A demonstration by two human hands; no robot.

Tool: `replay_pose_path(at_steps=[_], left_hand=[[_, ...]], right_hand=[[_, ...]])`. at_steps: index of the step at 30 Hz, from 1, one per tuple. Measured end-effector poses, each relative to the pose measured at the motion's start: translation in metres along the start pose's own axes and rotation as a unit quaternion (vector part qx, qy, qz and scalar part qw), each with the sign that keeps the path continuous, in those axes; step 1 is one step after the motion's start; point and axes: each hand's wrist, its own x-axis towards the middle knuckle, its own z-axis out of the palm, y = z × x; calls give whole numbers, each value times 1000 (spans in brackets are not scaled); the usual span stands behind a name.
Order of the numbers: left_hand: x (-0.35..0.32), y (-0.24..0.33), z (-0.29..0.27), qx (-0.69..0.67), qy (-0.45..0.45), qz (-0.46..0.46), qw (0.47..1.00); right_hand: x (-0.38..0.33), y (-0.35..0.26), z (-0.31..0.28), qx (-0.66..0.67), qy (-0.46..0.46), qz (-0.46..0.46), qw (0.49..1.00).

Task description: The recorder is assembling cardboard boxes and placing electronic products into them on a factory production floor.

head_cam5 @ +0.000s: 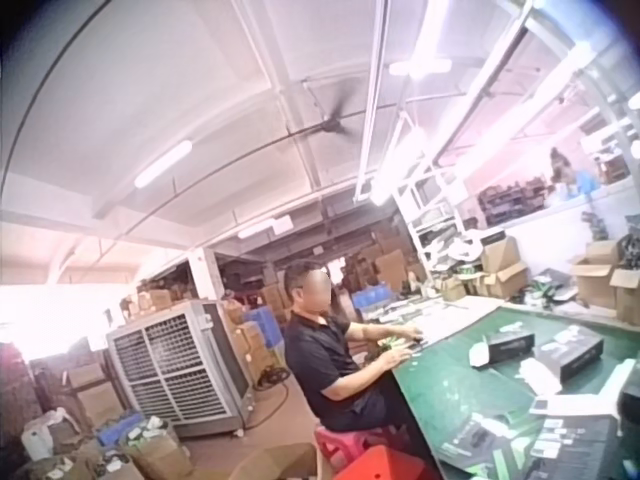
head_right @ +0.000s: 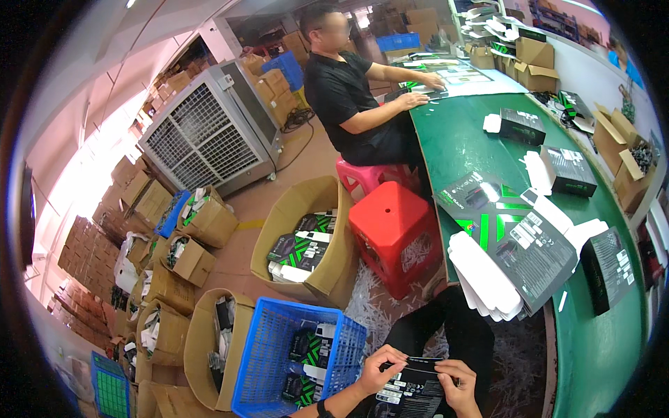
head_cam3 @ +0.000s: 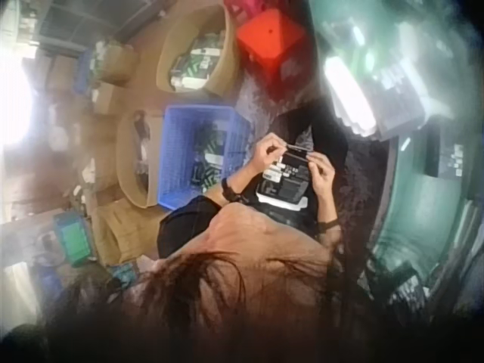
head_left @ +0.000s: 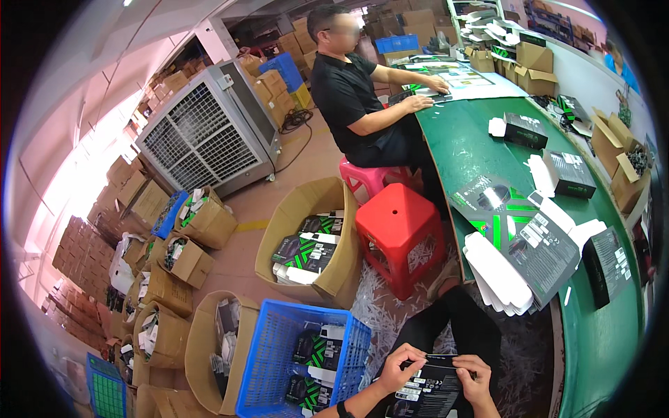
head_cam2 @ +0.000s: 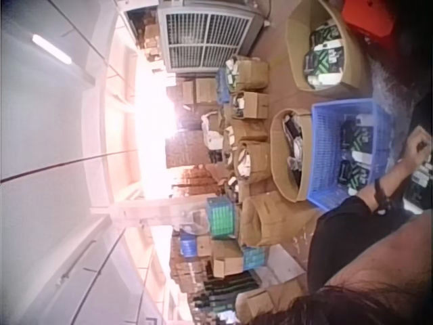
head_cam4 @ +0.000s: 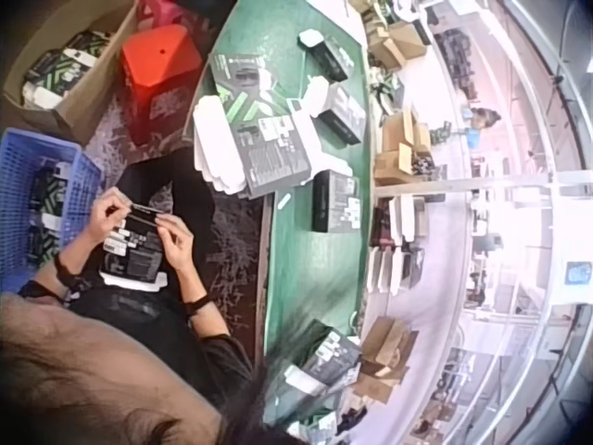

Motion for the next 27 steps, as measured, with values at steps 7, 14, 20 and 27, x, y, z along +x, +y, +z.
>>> replay_pose_path(at_steps=[7, 14, 20, 27], left_hand=[[-2, -3, -2, 39, 11, 18, 999], [-26, -14, 6, -175, 112, -99, 973], [-9, 13, 22, -304, -8, -43, 952], [34, 88, 25, -392, 47, 22, 918]], right_hand=[[-3, 7, 6, -27, 28, -20, 999], [-19, 7, 13, 146, 27, 166, 975], [-51, -37, -38, -21, -15, 135, 991], [-41, -233, -134, -226, 232, 74, 943]])
